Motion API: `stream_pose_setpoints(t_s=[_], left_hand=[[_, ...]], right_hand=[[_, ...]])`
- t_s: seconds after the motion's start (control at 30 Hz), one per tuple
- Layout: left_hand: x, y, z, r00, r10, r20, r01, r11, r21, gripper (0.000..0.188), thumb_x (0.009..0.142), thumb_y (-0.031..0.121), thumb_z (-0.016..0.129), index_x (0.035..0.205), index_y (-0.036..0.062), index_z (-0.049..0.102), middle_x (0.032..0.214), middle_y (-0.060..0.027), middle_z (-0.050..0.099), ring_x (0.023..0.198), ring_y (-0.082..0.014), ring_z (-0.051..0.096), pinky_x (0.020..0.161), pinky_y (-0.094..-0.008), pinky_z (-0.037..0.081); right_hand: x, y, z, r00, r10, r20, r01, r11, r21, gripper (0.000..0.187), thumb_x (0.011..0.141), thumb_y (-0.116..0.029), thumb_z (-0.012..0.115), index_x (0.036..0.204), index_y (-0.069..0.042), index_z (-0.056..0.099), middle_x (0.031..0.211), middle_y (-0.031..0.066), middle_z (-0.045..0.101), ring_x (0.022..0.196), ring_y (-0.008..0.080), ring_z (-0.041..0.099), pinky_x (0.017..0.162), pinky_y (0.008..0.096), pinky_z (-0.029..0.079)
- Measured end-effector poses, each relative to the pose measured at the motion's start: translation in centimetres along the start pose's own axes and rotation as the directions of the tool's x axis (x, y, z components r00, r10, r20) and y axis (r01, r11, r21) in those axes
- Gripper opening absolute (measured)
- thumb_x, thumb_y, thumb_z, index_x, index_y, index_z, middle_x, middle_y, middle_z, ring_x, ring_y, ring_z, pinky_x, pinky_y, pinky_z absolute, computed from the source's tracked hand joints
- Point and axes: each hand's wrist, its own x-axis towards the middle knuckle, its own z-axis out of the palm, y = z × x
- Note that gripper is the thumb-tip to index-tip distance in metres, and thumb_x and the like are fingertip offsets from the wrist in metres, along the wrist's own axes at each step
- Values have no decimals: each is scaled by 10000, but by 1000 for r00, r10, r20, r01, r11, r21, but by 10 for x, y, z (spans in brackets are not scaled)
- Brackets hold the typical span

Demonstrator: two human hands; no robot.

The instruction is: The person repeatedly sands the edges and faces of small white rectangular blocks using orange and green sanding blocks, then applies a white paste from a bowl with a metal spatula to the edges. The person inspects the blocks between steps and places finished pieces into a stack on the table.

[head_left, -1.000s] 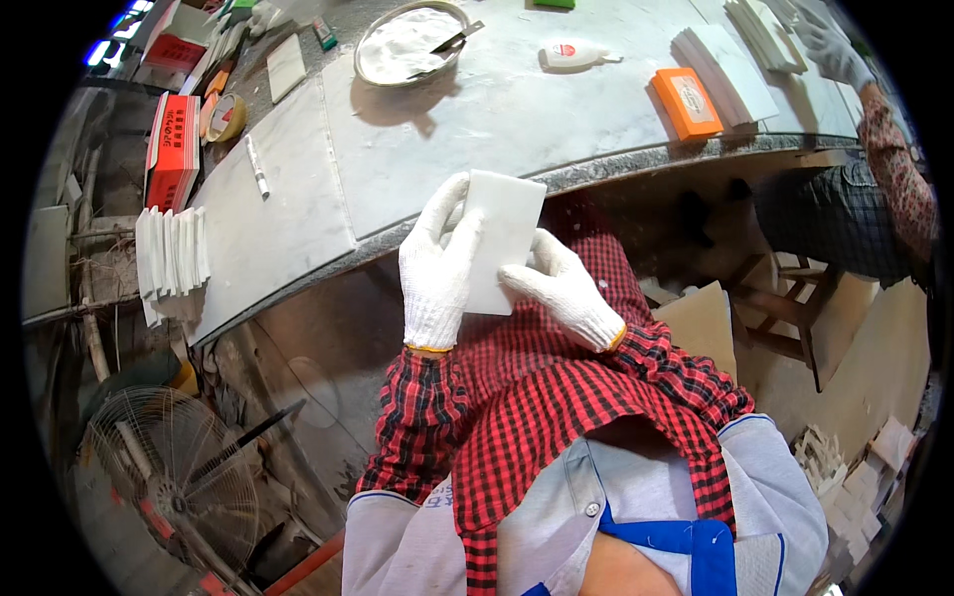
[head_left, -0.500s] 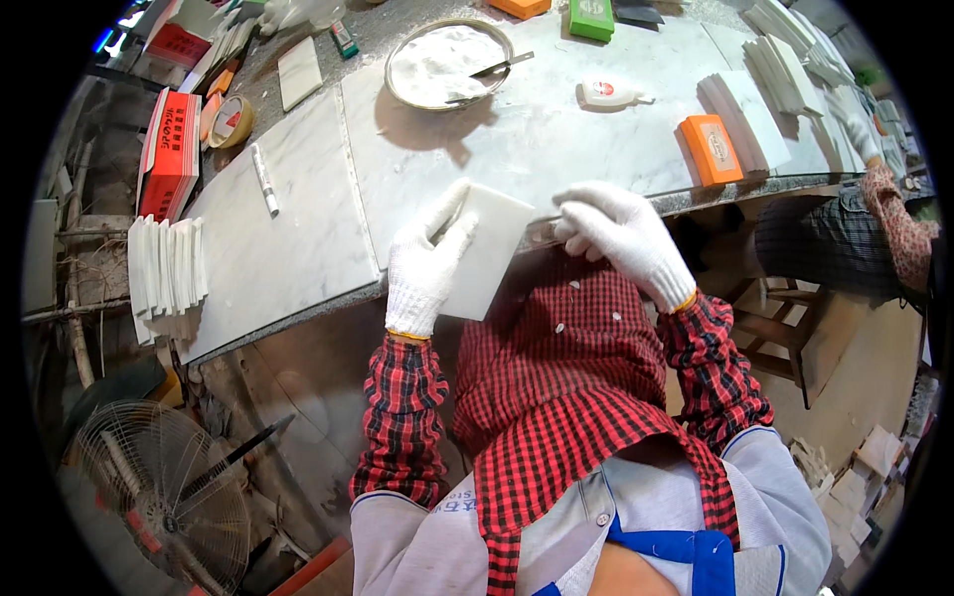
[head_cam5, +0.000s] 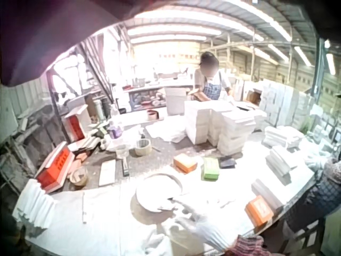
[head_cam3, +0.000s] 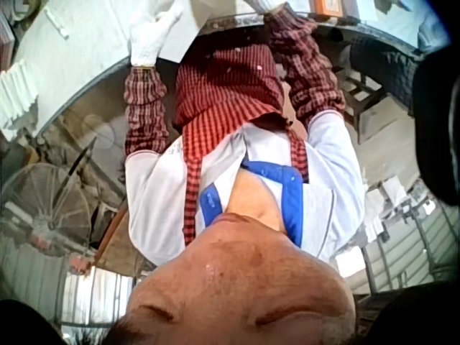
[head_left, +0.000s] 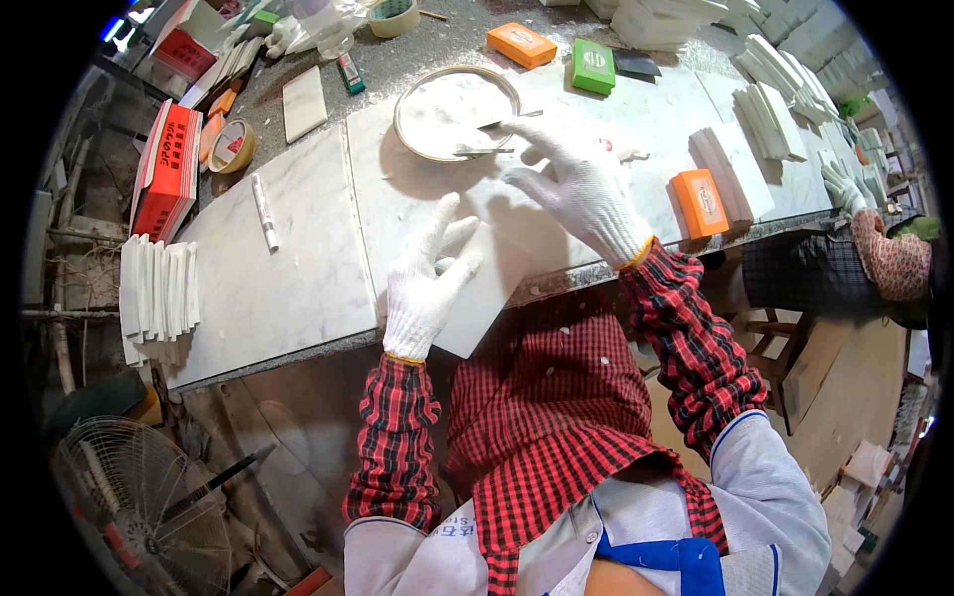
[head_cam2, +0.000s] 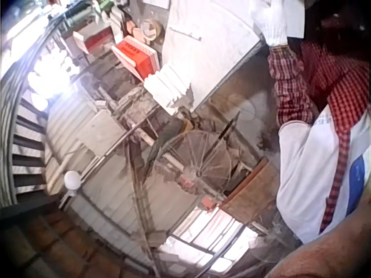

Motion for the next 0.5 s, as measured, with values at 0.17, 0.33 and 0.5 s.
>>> stream_pose_setpoints(t_s=[0.17, 0.33, 0.5], left_hand=[[2, -2, -1, 997, -35, 71, 37, 999, -34, 758, 922, -13, 704, 1606, 106, 399, 1383, -160, 665, 840, -50, 607, 820, -234, 549], [4, -3, -3, 990, -64, 125, 80, 989, -124, 774, 929, -26, 682, 1622, 121, 369, 1425, -148, 639, 850, -40, 581, 837, -220, 533], [6, -11, -6, 987, -59, 148, 82, 985, -149, 778, 932, -35, 676, 1626, 132, 367, 1445, -133, 626, 841, -27, 547, 839, -213, 521]], right_hand=[[21, 20, 24, 957, -279, -78, 268, 954, -135, 189, 951, -290, 691, 1072, -169, 771, 958, 94, 735, 841, 293, 716, 706, 396, 562], [26, 22, 20, 992, -46, -119, 58, 994, 95, 234, 957, -249, 709, 1106, -78, 762, 891, 137, 752, 782, 287, 727, 714, 365, 566], [27, 15, 9, 966, 249, -78, -200, 899, 390, 252, 979, -214, 682, 1109, -15, 765, 803, 104, 740, 669, 142, 679, 632, 293, 530]])
